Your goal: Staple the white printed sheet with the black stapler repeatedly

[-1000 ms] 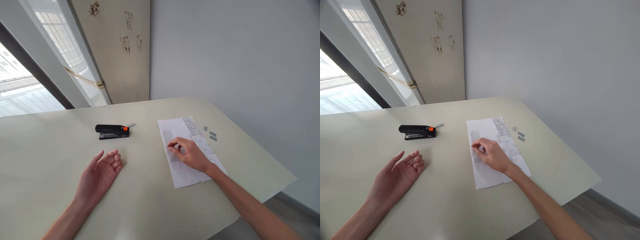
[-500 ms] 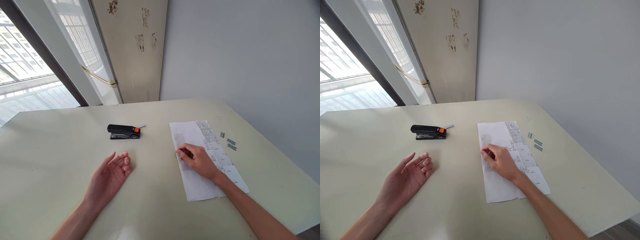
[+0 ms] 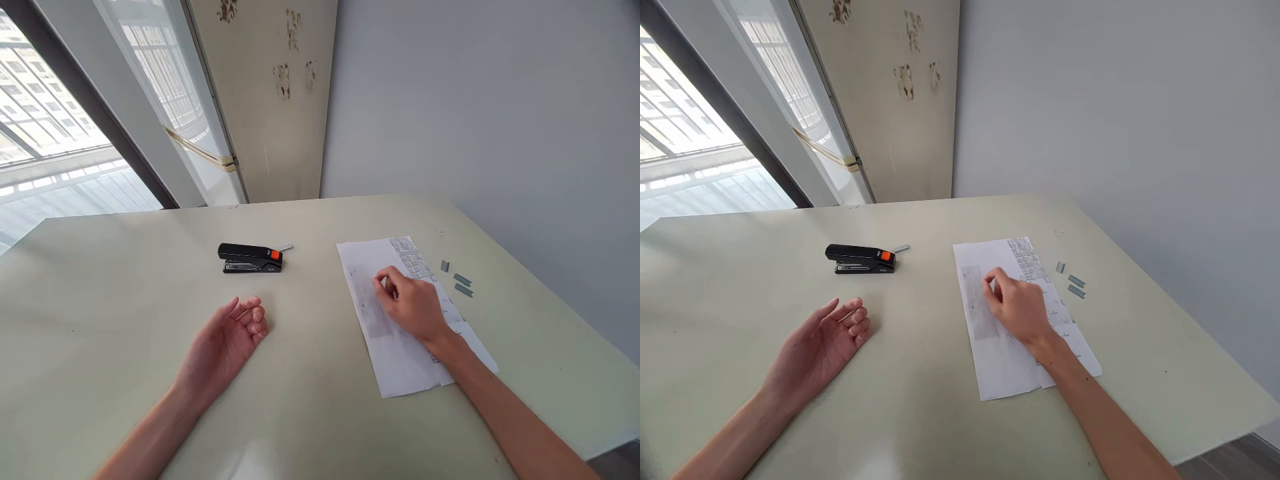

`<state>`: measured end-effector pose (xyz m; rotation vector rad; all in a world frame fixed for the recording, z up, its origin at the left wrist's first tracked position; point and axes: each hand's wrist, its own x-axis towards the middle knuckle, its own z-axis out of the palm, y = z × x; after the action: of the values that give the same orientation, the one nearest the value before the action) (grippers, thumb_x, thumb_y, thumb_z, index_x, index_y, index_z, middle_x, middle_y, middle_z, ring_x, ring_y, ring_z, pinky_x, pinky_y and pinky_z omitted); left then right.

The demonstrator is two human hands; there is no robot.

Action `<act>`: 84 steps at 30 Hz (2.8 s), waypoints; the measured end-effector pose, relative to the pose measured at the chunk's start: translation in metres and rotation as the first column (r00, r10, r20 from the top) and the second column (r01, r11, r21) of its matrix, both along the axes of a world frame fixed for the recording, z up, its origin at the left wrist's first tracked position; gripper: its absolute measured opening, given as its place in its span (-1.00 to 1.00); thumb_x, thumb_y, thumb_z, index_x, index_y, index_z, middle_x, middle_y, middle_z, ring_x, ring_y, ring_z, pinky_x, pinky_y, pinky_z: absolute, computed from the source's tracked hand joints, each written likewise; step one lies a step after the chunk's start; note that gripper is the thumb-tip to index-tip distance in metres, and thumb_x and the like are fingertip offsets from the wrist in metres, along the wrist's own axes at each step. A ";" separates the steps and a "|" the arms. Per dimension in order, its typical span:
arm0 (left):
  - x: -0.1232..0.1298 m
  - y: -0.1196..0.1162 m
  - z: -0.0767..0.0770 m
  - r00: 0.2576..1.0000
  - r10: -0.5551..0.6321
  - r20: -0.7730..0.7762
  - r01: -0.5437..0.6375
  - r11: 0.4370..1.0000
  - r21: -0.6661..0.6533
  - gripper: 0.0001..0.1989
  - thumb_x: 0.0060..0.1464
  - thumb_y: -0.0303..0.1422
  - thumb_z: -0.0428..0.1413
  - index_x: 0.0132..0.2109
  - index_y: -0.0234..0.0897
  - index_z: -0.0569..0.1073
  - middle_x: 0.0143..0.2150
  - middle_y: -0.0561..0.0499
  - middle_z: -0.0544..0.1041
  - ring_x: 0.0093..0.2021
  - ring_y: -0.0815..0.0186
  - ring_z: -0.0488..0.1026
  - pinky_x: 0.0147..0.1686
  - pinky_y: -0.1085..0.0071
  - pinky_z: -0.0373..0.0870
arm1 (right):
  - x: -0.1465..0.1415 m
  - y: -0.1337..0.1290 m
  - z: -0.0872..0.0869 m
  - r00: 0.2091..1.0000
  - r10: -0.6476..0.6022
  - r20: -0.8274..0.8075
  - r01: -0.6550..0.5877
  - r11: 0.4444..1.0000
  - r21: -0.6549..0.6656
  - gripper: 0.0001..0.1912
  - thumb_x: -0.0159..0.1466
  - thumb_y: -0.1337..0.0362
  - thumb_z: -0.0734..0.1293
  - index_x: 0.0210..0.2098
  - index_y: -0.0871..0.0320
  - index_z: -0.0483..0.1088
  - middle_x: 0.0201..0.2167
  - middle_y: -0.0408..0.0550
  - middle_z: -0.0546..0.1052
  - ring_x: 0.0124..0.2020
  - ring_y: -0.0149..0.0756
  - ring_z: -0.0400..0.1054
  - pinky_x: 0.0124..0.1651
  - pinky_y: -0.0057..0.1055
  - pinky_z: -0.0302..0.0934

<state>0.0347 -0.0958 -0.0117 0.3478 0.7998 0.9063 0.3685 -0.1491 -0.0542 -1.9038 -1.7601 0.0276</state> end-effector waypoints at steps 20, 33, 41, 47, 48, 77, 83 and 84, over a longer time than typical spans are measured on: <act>-0.002 -0.003 -0.004 0.999 -0.035 -0.018 0.035 0.998 0.044 -0.80 0.30 -0.41 0.14 -0.18 -0.46 0.63 -0.34 -0.09 0.45 -0.38 0.31 0.42 -0.31 0.39 0.54 | 0.005 -0.003 -0.011 0.998 -0.009 0.061 0.014 0.996 -0.089 -0.78 0.46 0.10 0.20 -0.29 0.02 0.31 -0.62 -0.28 0.35 -0.64 -0.38 0.18 -0.49 -0.45 0.00; -0.005 -0.003 -0.008 0.998 -0.058 0.007 0.057 0.997 0.050 -0.79 0.29 -0.36 0.19 -0.17 -0.46 0.63 -0.33 -0.08 0.46 -0.36 0.32 0.41 -0.29 0.40 0.53 | 0.004 -0.004 -0.012 0.998 -0.012 0.064 0.019 0.994 -0.110 -0.76 0.46 0.07 0.19 -0.28 0.02 0.31 -0.63 -0.28 0.34 -0.65 -0.39 0.19 -0.50 -0.47 0.00; -0.007 -0.002 -0.012 0.997 -0.073 0.010 0.073 0.996 0.054 -0.81 0.28 -0.34 0.21 -0.16 -0.43 0.63 -0.34 -0.06 0.46 -0.37 0.33 0.41 -0.29 0.40 0.54 | 0.004 -0.005 -0.015 0.995 -0.009 0.103 0.020 0.994 -0.108 -0.78 0.47 0.08 0.19 -0.26 0.02 0.32 -0.62 -0.28 0.37 -0.64 -0.38 0.21 -0.48 -0.46 0.00; -0.007 -0.002 -0.013 0.996 -0.085 0.013 0.084 0.995 0.061 -0.80 0.26 -0.33 0.24 -0.15 -0.43 0.64 -0.32 -0.06 0.46 -0.37 0.34 0.40 -0.27 0.41 0.54 | 0.007 -0.005 -0.016 0.995 -0.016 0.100 0.027 0.993 -0.116 -0.77 0.47 0.08 0.18 -0.26 0.02 0.32 -0.62 -0.27 0.38 -0.64 -0.37 0.21 -0.48 -0.45 -0.01; -0.007 -0.001 -0.013 0.996 -0.086 0.013 0.085 0.994 0.065 -0.80 0.25 -0.33 0.25 -0.16 -0.43 0.64 -0.32 -0.06 0.45 -0.37 0.35 0.39 -0.26 0.41 0.53 | 0.006 -0.004 -0.016 0.995 -0.016 0.097 0.027 0.993 -0.116 -0.77 0.47 0.08 0.18 -0.26 0.02 0.33 -0.61 -0.27 0.38 -0.63 -0.36 0.21 -0.48 -0.44 -0.01; -0.003 -0.028 -0.009 0.498 0.243 -0.833 0.861 -0.023 0.508 -0.55 0.23 -0.28 0.30 0.25 -0.01 0.53 0.28 -0.11 0.55 0.39 -0.13 0.34 0.33 -0.07 0.32 | -0.056 -0.027 0.026 0.383 0.141 -0.913 -0.471 0.880 -0.062 -0.72 0.48 0.01 0.31 -0.22 0.07 0.44 -0.31 -0.09 0.58 -0.36 -0.31 0.49 -0.26 -0.33 0.44; -0.021 -0.008 -0.009 0.423 0.411 -0.808 0.871 0.059 0.487 -0.58 0.21 -0.25 0.33 0.20 0.04 0.58 0.14 -0.07 0.65 0.36 -0.11 0.39 0.36 -0.12 0.27 | -0.041 -0.017 0.016 0.475 0.004 -0.880 -0.158 0.984 -0.081 -0.69 0.42 -0.02 0.38 -0.27 0.08 0.46 -0.42 -0.14 0.48 -0.46 -0.35 0.36 -0.36 -0.38 0.36; -0.025 -0.005 -0.008 0.405 0.464 -0.787 0.862 0.092 0.498 -0.66 0.23 -0.26 0.31 0.14 0.02 0.62 0.07 -0.07 0.67 0.32 -0.09 0.43 0.35 -0.10 0.28 | -0.040 -0.016 0.014 0.474 -0.013 -0.881 -0.142 0.986 -0.091 -0.69 0.41 -0.03 0.38 -0.27 0.08 0.47 -0.42 -0.14 0.47 -0.46 -0.35 0.35 -0.37 -0.38 0.35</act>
<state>0.0102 -0.1013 -0.0201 2.4901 0.8574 0.6486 0.3285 -0.1652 -0.0397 -1.4314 -1.0728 1.0342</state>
